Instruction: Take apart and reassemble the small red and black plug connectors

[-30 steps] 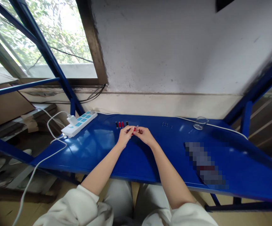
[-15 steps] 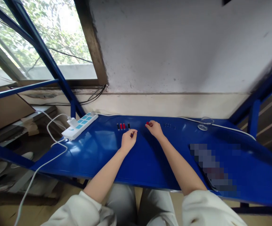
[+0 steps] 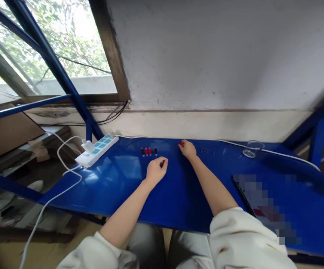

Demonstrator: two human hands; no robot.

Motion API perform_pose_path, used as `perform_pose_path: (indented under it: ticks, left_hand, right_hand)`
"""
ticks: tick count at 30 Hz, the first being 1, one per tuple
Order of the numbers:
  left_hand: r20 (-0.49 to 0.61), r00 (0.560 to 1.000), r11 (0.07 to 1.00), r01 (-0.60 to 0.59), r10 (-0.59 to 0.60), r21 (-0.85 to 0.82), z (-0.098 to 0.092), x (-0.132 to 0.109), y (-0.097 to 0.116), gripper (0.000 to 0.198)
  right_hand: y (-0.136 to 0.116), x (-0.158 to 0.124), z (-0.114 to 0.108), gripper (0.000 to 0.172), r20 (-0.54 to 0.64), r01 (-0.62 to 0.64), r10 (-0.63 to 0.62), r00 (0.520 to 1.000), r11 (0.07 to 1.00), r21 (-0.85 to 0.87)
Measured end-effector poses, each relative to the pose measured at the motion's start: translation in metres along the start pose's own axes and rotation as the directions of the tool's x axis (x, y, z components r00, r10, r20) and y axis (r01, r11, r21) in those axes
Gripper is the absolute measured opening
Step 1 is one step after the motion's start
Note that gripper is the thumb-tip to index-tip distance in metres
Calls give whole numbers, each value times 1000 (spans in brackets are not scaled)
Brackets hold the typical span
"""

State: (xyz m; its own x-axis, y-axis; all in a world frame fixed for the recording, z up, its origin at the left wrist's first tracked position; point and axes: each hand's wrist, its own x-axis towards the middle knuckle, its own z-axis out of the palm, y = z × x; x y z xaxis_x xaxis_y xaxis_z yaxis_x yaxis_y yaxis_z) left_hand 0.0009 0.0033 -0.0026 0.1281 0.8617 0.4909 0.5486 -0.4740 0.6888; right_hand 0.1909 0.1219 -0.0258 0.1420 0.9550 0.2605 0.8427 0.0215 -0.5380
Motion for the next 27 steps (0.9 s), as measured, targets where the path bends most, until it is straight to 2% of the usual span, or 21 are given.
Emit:
perform_pose_path:
  ticks: [11,16,18,22,27]
  left_hand:
    - [53,998,995,11,-17,97,0,0,0,25]
    - [107,992,975,43,-68,216,-2,0,2,26]
    - [92,992,963,63,-90,261,-4,2,1,25]
    - [27,987,931,140,-158,337,-10,7,-9,43]
    - [42,975,898,185,-219,400,-12,12,-18,61]
  right_hand:
    - [0,8,-1,12,187,-28,47,981,994,-103]
    - [-2,9,-3,13,224,-52,83,971,989,-141]
    - [-4,10,-4,14,237,-67,104,966,985,-160]
    - [-8,10,-9,16,271,-95,149,951,975,-202]
    - [-17,-2,-26,25,305,-111,192,933,959,-262]
